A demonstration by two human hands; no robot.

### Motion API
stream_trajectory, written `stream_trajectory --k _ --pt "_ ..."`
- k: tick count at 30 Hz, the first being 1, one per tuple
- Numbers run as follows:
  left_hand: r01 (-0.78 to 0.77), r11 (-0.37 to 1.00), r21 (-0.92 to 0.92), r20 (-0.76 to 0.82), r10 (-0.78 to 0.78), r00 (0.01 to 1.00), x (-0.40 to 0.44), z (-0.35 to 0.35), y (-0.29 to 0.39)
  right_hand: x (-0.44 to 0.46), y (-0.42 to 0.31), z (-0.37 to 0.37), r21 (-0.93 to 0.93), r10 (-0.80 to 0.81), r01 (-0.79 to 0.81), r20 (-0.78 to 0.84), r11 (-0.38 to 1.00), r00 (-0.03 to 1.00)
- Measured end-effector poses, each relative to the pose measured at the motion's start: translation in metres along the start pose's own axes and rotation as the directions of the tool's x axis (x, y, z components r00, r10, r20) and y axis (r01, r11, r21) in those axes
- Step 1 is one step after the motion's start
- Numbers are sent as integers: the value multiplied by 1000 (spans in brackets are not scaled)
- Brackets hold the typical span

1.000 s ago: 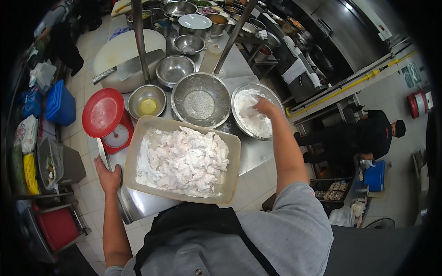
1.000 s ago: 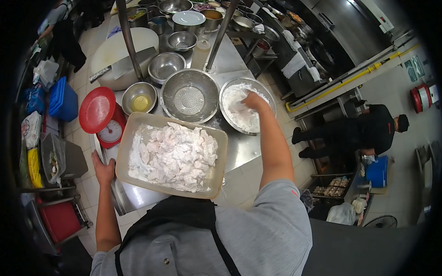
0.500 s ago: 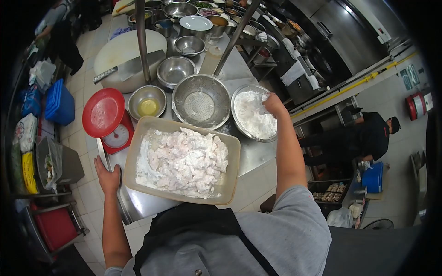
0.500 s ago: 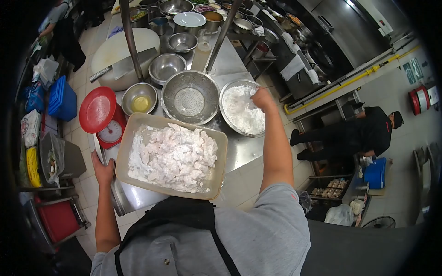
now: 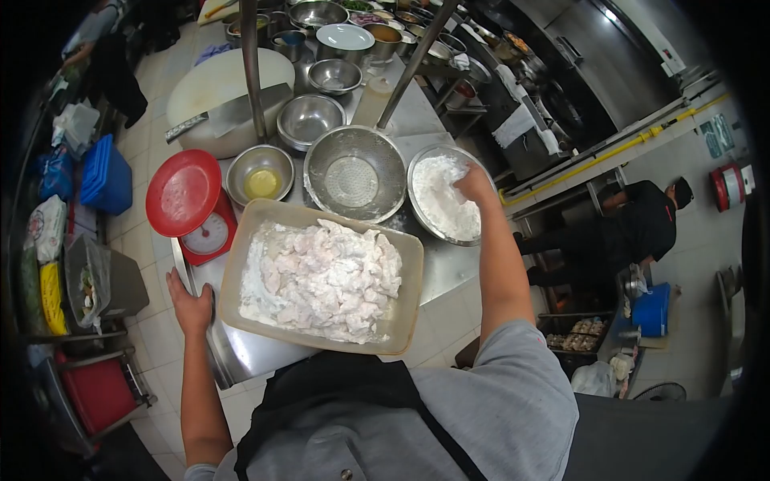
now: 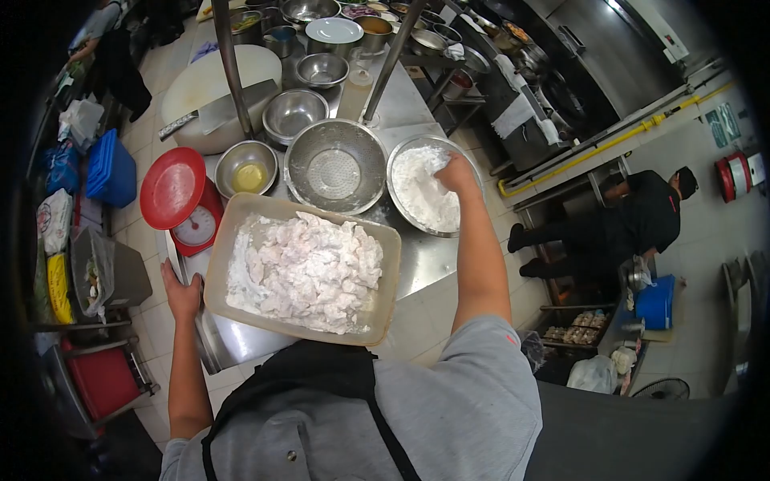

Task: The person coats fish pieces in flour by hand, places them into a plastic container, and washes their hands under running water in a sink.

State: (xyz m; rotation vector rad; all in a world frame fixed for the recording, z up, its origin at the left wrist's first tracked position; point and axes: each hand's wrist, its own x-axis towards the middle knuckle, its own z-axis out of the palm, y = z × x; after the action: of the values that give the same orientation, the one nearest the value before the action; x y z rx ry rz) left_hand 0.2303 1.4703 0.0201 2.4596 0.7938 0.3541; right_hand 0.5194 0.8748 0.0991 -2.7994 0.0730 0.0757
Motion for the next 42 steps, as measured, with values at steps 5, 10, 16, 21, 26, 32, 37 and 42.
stream_trajectory --k 5,10,16,21,26,32,37,42 --pt "2 1000 7 0 -2 1000 0 0 -1 0 6 -6 39 -20 26 -140 999 990" --pt "-21 1000 0 -10 21 1000 1 3 -6 -6 -17 -14 -13 17 -16 69 1000 997" --pt "-11 1000 -11 4 11 1000 0 2 -3 -17 -31 25 -244 -82 122 167 962 982" --pt "-25 999 -25 3 25 1000 0 2 -5 -28 -36 -22 155 7 -14 50 988 999" --pt "-57 998 -2 -37 57 998 2 11 -18 -74 -75 -43 524 -124 39 128 851 984" --pt "0 1000 -11 -1 0 1000 -2 -5 1 -141 -159 18 626 -427 133 346 769 836" --pt "-8 1000 -3 -10 8 1000 0 3 -5 -153 -171 13 409 -352 222 278 885 894" --pt "-4 1000 -18 -1 4 1000 0 3 -9 -81 -63 -15 -118 -33 28 -43 993 999"
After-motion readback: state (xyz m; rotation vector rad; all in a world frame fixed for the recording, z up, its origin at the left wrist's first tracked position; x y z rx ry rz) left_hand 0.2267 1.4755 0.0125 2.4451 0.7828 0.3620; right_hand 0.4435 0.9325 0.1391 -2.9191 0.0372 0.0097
